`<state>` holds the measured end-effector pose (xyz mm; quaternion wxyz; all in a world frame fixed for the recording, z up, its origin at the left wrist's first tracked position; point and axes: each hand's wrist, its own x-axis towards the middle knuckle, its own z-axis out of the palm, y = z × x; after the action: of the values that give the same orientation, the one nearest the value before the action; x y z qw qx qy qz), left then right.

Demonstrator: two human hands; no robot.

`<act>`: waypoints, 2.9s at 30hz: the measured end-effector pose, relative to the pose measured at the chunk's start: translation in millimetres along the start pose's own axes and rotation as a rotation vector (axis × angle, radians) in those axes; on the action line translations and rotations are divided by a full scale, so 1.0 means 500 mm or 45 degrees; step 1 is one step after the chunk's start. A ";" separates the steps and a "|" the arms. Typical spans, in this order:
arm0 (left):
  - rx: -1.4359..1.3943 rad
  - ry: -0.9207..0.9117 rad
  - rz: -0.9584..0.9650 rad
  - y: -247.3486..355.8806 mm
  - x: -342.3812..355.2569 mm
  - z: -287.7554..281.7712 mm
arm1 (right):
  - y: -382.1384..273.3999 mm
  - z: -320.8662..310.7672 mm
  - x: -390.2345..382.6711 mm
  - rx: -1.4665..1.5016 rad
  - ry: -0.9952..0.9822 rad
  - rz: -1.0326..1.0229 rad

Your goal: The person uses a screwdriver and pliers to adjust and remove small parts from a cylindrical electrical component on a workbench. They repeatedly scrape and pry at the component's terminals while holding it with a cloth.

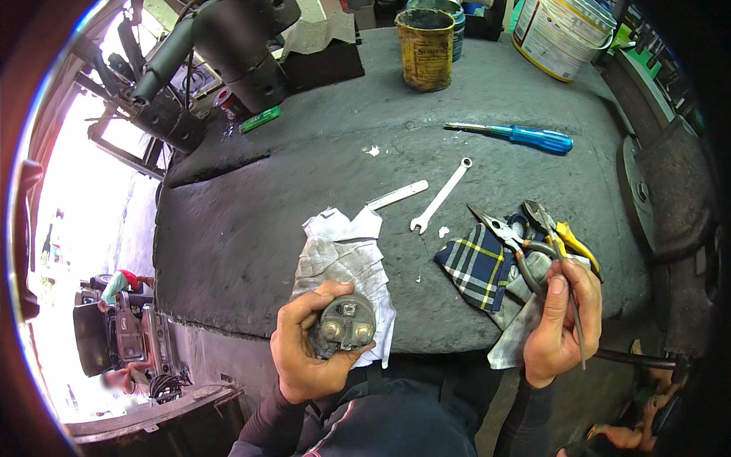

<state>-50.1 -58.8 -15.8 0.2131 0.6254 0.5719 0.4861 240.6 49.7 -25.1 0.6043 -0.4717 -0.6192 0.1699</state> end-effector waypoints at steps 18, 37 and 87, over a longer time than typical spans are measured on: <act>-0.073 0.096 -0.110 0.008 -0.001 0.018 | -0.102 0.005 0.101 0.358 0.000 0.050; -0.079 -0.021 0.005 0.013 0.026 0.032 | 0.190 0.319 0.756 -0.275 -0.550 -0.428; -0.080 0.089 -0.102 0.028 0.017 -0.002 | -0.142 0.008 0.120 1.049 -0.238 0.450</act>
<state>-44.9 -54.7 -1.0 0.2317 0.5778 0.5880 0.5164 220.4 63.3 64.9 0.6449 -0.2731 -0.4617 0.5443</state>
